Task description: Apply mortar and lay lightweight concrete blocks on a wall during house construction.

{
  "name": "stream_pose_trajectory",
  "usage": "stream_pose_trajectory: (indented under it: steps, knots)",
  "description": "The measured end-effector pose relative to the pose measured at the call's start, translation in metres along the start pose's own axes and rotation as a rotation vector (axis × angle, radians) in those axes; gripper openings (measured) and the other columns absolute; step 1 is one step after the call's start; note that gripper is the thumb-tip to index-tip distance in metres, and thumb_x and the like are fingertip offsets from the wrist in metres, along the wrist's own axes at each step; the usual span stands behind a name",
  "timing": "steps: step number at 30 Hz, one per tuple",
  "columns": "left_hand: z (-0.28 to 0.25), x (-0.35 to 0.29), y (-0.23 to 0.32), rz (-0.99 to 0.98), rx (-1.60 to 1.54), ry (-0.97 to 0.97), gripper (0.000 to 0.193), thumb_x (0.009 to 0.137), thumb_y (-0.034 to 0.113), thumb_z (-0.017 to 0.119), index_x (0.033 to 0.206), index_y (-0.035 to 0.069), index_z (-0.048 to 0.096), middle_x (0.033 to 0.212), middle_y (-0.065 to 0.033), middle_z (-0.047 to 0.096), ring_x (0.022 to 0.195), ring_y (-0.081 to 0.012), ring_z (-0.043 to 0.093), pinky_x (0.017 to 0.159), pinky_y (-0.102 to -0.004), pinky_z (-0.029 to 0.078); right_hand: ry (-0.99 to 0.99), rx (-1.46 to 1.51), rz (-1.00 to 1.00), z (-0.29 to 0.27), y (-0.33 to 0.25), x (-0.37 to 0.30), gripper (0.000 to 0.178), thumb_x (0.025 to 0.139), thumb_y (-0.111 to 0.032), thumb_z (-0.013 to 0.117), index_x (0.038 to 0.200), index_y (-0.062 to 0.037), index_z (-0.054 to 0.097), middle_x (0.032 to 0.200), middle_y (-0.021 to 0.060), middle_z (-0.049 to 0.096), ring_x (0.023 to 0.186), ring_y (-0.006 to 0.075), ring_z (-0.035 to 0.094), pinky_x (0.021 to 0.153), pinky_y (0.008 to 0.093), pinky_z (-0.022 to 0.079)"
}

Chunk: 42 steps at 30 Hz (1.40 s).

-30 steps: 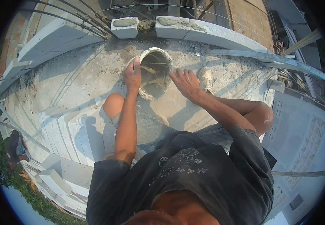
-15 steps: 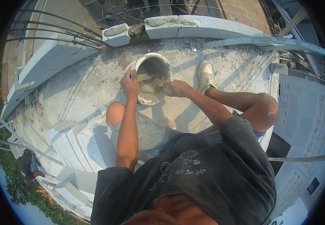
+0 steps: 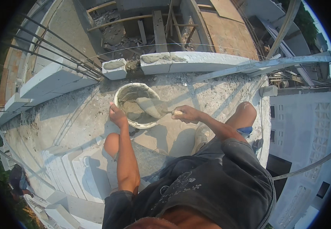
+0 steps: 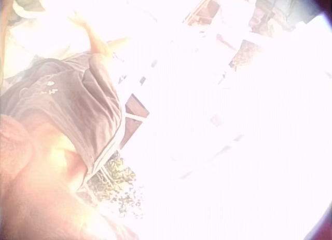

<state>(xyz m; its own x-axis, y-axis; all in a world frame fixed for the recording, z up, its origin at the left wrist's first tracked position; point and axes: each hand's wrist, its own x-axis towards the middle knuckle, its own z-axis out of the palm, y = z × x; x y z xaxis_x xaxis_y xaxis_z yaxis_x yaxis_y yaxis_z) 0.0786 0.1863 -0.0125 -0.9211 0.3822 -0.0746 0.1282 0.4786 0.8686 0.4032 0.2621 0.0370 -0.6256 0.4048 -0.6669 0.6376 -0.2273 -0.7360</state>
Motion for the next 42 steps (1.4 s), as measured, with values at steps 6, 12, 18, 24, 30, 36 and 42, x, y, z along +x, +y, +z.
stream_pose_trajectory:
  steps: [6,12,18,24,30,36,42]
  knots:
    - [0.010,-0.020,0.005,0.076,0.073,-0.022,0.054,0.097,0.046,0.041,0.102,0.001,0.070,0.091,-0.0245,0.068,0.084,-0.0442,0.064,0.076,-0.0500,0.047,0.128,-0.246,-0.076,-0.126,-0.012,-0.030,0.052,0.088,-0.059,0.063,0.082,-0.0074,0.059,0.064,-0.0005,0.054,0.059,0.0106,0.056,0.050,0.0290,0.044]
    - [0.011,-0.038,0.013,0.108,0.225,0.054,0.049,0.100,0.041,0.041,0.101,0.001,0.069,0.092,-0.0255,0.068,0.082,-0.0447,0.064,0.073,-0.0501,0.048,0.596,-1.077,-0.383,-0.224,-0.025,-0.020,0.041,0.087,-0.044,0.065,0.115,-0.0140,0.062,0.090,0.0127,0.067,0.079,0.0293,0.068,0.066,0.0395,0.053]
    - [0.028,-0.057,0.014,0.223,0.199,0.044,0.049,0.101,0.039,0.041,0.102,-0.001,0.068,0.089,-0.0269,0.067,0.081,-0.0454,0.063,0.069,-0.0503,0.049,0.779,-1.285,-0.237,-0.238,-0.016,-0.014,0.035,0.083,-0.029,0.069,0.115,-0.0189,0.059,0.093,0.0069,0.065,0.089,0.0271,0.067,0.075,0.0409,0.052]
    - [0.035,-0.064,0.019,0.247,0.243,0.003,0.050,0.101,0.039,0.040,0.103,-0.002,0.068,0.091,-0.0272,0.067,0.082,-0.0453,0.064,0.071,-0.0498,0.048,0.922,-1.295,-0.083,-0.225,0.018,-0.044,0.030,0.084,-0.020,0.065,0.114,-0.0177,0.059,0.095,0.0105,0.064,0.088,0.0299,0.066,0.074,0.0421,0.051]
    - [0.026,-0.064,0.027,0.213,0.185,0.007,0.050,0.101,0.040,0.041,0.102,-0.001,0.069,0.089,-0.0266,0.068,0.082,-0.0448,0.064,0.072,-0.0506,0.048,0.981,-1.092,0.035,-0.207,0.029,-0.066,0.035,0.088,-0.027,0.064,0.118,-0.0124,0.054,0.096,0.0170,0.066,0.088,0.0362,0.066,0.075,0.0466,0.052]
    - [0.025,-0.067,0.029,0.205,0.166,0.008,0.052,0.101,0.040,0.041,0.098,-0.004,0.068,0.092,-0.0259,0.068,0.085,-0.0442,0.063,0.075,-0.0483,0.047,0.740,-0.425,0.062,-0.136,0.001,-0.038,0.045,0.095,-0.037,0.054,0.113,0.0036,0.047,0.099,0.0334,0.062,0.096,0.0489,0.060,0.083,0.0520,0.046]
    - [0.024,-0.065,0.024,0.242,0.171,0.053,0.051,0.101,0.041,0.040,0.101,-0.002,0.068,0.092,-0.0255,0.068,0.084,-0.0444,0.064,0.073,-0.0502,0.048,0.668,-0.305,-0.002,-0.105,-0.014,0.008,0.043,0.096,-0.033,0.054,0.115,0.0055,0.046,0.090,0.0305,0.063,0.080,0.0421,0.066,0.070,0.0480,0.051]
